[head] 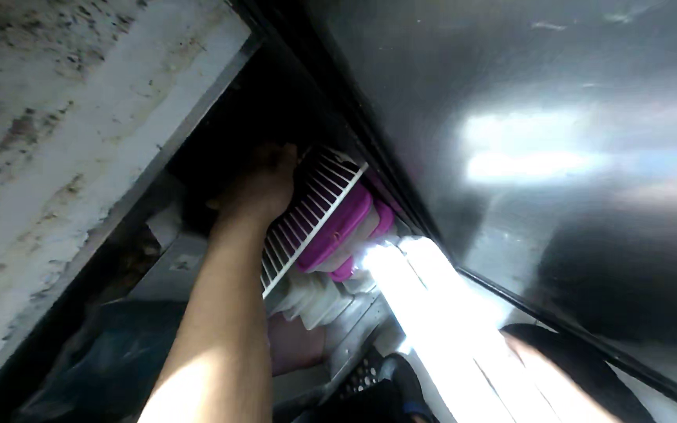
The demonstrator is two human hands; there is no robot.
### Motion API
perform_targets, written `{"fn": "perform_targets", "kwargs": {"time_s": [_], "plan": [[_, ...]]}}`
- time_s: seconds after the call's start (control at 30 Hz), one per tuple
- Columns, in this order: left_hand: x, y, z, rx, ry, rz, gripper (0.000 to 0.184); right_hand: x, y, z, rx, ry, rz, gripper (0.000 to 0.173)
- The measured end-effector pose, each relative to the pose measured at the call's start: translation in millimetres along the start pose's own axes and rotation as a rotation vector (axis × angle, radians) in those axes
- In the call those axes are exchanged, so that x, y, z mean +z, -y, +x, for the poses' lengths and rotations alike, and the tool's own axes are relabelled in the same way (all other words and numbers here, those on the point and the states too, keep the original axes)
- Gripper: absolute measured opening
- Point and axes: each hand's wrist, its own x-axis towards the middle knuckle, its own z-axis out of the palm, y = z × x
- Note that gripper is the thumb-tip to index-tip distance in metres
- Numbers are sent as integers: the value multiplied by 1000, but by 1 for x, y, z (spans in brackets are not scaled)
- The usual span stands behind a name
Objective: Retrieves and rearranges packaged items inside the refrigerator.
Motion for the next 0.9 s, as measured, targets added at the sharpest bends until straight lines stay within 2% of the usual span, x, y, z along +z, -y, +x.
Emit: {"fn": "perform_targets", "kwargs": {"time_s": [0.07,0.13,0.2,0.27,0.33,0.37,0.4,0.5,0.53,0.63,0.8,0.9], "plan": [[3,6,-19,52,-181,-146,61,7,14,23,-4,-2,-87,100],[13,7,-63,142,-426,-442,48,13,30,47,32,17,-133,95],[31,-3,-119,68,-491,-853,33,20,38,75,80,44,-29,87],[53,-14,-157,-116,-415,-1211,26,30,36,104,76,71,16,81],[70,-21,-177,-253,-296,-1376,34,45,33,128,69,27,-25,73],[77,-22,-180,-269,-264,-1425,36,51,34,140,74,9,-70,72],[82,-21,-179,-256,-241,-1458,36,56,37,153,88,-13,-91,69],[87,-14,-169,-116,-167,-1546,39,66,58,195,144,-98,-193,44],[89,-12,-163,-86,-147,-1573,41,68,67,204,136,-131,-236,42],[86,-12,-152,-125,-99,-1661,43,69,80,215,81,-179,-266,49],[83,-12,-140,-179,-68,-1714,39,67,43,205,-10,-353,-284,45],[83,-14,-137,-146,-61,-1733,47,65,28,191,-128,-413,-380,47]]}}
